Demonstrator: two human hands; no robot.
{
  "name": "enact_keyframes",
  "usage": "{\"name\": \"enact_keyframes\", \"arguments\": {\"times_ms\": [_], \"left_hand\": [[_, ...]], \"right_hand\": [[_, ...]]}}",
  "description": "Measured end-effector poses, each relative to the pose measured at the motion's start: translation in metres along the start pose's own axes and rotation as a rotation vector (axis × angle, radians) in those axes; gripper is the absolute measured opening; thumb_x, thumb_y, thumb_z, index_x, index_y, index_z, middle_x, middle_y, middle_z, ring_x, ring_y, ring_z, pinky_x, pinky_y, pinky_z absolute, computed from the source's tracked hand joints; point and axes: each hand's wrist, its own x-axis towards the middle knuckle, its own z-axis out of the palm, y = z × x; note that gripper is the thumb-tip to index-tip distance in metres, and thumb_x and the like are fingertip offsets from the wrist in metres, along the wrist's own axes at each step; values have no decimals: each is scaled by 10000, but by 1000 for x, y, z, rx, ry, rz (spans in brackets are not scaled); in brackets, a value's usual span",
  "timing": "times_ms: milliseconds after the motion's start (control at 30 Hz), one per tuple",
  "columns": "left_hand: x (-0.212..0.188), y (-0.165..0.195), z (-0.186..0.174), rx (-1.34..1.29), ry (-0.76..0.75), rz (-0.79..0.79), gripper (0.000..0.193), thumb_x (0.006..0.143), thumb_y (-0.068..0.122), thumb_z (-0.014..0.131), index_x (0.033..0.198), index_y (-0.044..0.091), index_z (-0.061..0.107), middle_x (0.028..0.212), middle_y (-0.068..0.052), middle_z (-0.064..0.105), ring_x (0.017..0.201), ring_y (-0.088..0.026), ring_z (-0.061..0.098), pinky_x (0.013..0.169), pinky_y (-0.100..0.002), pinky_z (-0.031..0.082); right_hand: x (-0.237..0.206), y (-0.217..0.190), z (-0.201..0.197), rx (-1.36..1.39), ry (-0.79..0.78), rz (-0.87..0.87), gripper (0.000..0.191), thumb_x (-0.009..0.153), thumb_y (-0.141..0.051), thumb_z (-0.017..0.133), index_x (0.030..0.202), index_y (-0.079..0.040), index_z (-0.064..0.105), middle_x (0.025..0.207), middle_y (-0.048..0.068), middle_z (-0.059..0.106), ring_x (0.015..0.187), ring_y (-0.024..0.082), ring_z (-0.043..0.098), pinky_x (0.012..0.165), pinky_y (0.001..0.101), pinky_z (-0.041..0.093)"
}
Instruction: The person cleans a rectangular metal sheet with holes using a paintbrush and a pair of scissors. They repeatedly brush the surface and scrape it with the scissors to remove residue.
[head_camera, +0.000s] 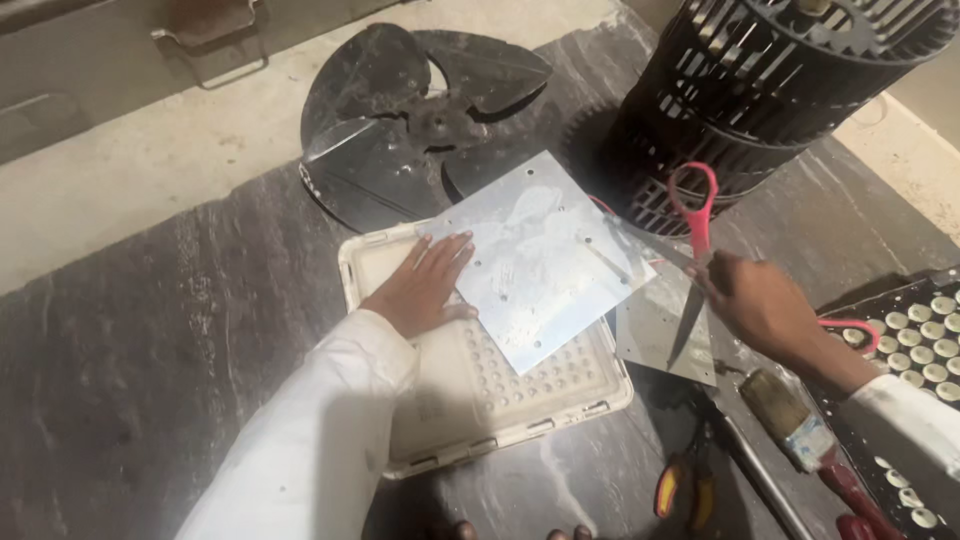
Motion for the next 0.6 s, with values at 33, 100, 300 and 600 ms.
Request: {"name": "enact_keyframes", "arguments": {"times_ms": [33,100,300,600], "left_hand": [[-5,0,1,-37,15,-1,982,934,701,458,1559,-18,222,1661,-158,181,1539,-278,153,1255,-481,88],[1,-2,1,-83,63,-1,975,903,684,490,1545,-4,237,1647,-146,214,1533,-263,165,1253,-481,87],[0,-1,-2,-143,25,1,967,916,668,505,1543,-18,238,1635,-149,210,1526,-273,161,1245,-485,81],[5,-2,0,-153,9,-5,971,909,671,505,1541,-12,230,1632,-141,206,1522,-275,150,1235,-488,75]], "right_hand": [[-2,3,-2,3,0,2,495,1008,-505,536,1049,-34,682,878,278,717,849,466,694,797,572,524],[-2,8,-10,23,32,2,498,1017,-479,537,998,-5,688,881,266,713,844,472,676,775,576,525],[-7,-7,-22,160,-45,63,524,1023,-480,494,996,4,693,742,250,710,723,394,678,719,555,526],[-26,-39,-34,434,399,-161,260,1055,-153,520,1260,1,477,814,251,683,642,330,652,637,479,486]]}}
